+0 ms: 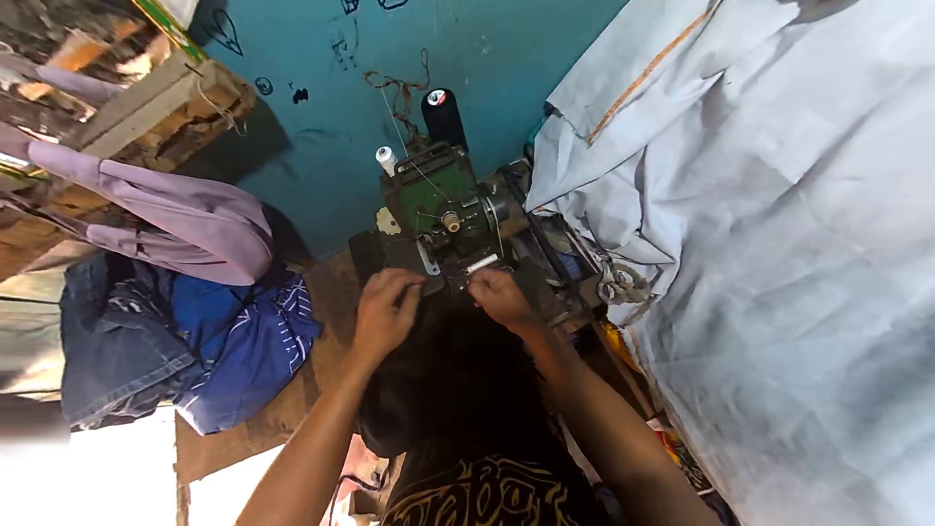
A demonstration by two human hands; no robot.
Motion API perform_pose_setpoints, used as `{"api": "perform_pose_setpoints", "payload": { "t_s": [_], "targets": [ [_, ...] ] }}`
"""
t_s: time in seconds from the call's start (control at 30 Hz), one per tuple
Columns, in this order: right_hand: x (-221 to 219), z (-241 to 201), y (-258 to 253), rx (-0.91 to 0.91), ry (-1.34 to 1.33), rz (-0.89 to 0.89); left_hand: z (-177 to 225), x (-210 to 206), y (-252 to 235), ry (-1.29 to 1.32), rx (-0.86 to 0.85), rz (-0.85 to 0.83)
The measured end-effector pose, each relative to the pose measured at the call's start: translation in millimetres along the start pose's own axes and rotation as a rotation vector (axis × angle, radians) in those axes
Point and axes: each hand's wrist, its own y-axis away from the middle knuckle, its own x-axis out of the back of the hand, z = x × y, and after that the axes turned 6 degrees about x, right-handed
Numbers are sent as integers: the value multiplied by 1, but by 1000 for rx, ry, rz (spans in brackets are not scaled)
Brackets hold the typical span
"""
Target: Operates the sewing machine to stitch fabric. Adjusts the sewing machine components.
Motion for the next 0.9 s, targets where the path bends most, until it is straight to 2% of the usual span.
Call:
{"api": "perform_pose_setpoints", "payload": {
  "t_s": [0.13,0.23,0.3,0.37,0.47,0.5,0.57,0.63,0.8,0.87,0.9],
  "targets": [
    [7,-13,13,-37,-48,-214,12,-26,-56,-199,-413,-353],
    [19,-45,41,-84,141,-418,10,-38,-81,-349,-583,-552],
    [30,-49,66,-38,229,-433,8,-34,-81,-318,-631,-596],
    [46,-40,86,35,122,-312,8,-28,-72,-212,-602,-572],
    [51,-15,98,124,-324,14,3,-30,-49,-106,-519,-455],
    [50,-19,99,101,-480,69,1,-34,-42,-91,-509,-382],
    [50,-25,103,60,-705,21,-5,-42,-30,-83,-516,-231],
    [51,-30,112,-7,-761,-25,-10,-46,-21,-74,-520,-117],
    [49,-30,133,-199,-697,118,-18,-42,-8,-88,-589,-52],
    [51,-27,139,-275,-625,159,-26,-41,-6,-97,-527,51],
    [52,-25,143,-315,-566,180,-32,-40,-8,-96,-432,126]
  ]
}}
